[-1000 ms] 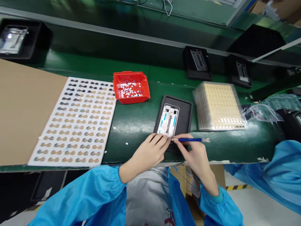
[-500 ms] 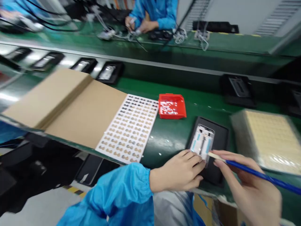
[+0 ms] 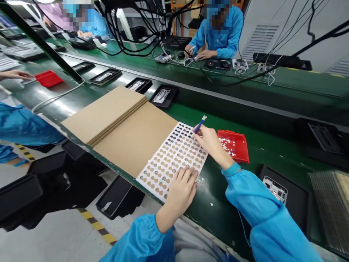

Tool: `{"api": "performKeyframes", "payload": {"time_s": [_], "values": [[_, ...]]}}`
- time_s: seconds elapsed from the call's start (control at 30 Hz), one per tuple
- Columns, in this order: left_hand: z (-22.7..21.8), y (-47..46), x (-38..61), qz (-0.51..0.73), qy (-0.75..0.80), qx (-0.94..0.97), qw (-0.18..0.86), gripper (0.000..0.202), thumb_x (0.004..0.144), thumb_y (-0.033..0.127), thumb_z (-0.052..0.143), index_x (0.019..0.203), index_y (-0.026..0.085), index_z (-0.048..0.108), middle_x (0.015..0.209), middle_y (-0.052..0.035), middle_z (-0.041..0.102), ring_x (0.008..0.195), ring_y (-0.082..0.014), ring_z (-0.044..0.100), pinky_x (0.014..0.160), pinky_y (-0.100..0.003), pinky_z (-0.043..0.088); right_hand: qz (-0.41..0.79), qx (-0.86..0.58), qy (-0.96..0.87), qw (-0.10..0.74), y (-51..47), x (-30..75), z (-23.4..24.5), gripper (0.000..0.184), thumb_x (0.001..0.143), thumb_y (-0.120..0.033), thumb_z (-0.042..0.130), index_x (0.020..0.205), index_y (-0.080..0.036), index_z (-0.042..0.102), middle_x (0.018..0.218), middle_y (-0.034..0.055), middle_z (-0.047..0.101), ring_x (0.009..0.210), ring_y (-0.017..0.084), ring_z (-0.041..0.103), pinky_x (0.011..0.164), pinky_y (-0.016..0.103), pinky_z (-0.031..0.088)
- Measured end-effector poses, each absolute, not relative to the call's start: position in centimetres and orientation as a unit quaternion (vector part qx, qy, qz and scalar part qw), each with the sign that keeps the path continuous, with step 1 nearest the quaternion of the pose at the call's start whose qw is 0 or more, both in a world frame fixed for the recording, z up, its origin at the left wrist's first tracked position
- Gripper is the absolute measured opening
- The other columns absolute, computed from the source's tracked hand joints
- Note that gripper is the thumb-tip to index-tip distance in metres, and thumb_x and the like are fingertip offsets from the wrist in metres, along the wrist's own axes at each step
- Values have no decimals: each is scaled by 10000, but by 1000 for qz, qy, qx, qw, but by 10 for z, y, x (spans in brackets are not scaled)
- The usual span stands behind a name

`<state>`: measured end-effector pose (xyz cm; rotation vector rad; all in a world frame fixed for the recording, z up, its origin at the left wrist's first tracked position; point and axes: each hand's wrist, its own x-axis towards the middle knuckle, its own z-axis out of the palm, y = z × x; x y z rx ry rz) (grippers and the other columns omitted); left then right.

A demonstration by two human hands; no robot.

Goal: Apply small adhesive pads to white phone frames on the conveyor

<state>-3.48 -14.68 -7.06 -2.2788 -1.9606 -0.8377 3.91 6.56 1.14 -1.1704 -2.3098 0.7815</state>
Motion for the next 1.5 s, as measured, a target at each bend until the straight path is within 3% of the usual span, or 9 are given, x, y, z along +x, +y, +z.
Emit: {"api": "performKeyframes", "payload": {"time_s": [0.2,0.33,0.5,0.63,0.73,1.03,1.23,1.37,1.5], "values": [[-74,-147,-34,-270,-632,-727,-12,389,1055,137,493,1410,165,651,1331,-139,750,1244,-307,687,1051,-478,560,277,-432,-828,225,65,25,-1,196,948,-26,669,1004,-198,744,1068,145,850,1046,347,824,968,436,625],[-66,-145,-37,-310,-635,-705,-67,340,1062,150,495,1326,202,703,1272,-125,771,1169,-298,717,1006,-480,585,361,-423,-776,297,45,60,20,47,1019,-234,709,1064,-222,718,1094,106,849,1006,282,836,895,398,676],[-24,-142,-34,-511,-604,-560,-246,211,1077,241,578,1142,246,778,1111,-64,829,1048,-244,784,932,-384,635,623,-417,-571,336,-17,127,52,440,825,-558,942,994,-213,727,961,105,858,891,290,855,756,370,709],[4,-141,-11,-609,-506,-438,-425,142,1016,259,700,1107,252,809,1042,-26,849,965,-197,817,884,-292,660,629,-447,-524,360,-69,165,61,408,811,-536,973,948,-223,750,894,68,848,787,235,843,666,298,704],[10,-140,10,-613,-457,-433,-478,110,974,201,734,1011,256,822,944,-2,837,889,-167,816,801,-228,651,631,-453,-489,396,-93,185,59,350,822,-477,983,940,-229,765,887,50,852,766,200,838,648,250,700],[13,-140,51,-586,-434,-655,-197,145,1015,68,663,993,207,699,880,-6,778,802,-118,747,774,-200,599,581,-498,-416,491,-138,222,41,379,835,-506,968,962,-223,750,944,80,876,870,253,870,700,276,727],[30,-113,31,-512,-418,-745,-83,155,1033,73,606,1006,218,654,900,-3,771,829,-141,748,784,-243,589,409,-546,-456,572,-113,268,34,332,831,-453,962,954,-245,734,957,49,860,864,231,853,712,306,728],[24,-47,-8,-433,-443,-784,50,145,1032,111,578,1014,198,693,942,-58,782,860,-225,738,793,-356,570,348,-564,-553,505,-72,307,22,326,832,-480,919,938,-254,710,1003,66,849,954,255,843,817,369,722],[0,11,-29,-277,-498,-815,103,294,1081,256,504,855,214,687,835,-107,746,808,-318,674,734,-448,495,312,-581,-642,392,-48,318,11,304,918,-542,787,934,-252,698,967,75,840,896,271,840,801,402,718]]}}
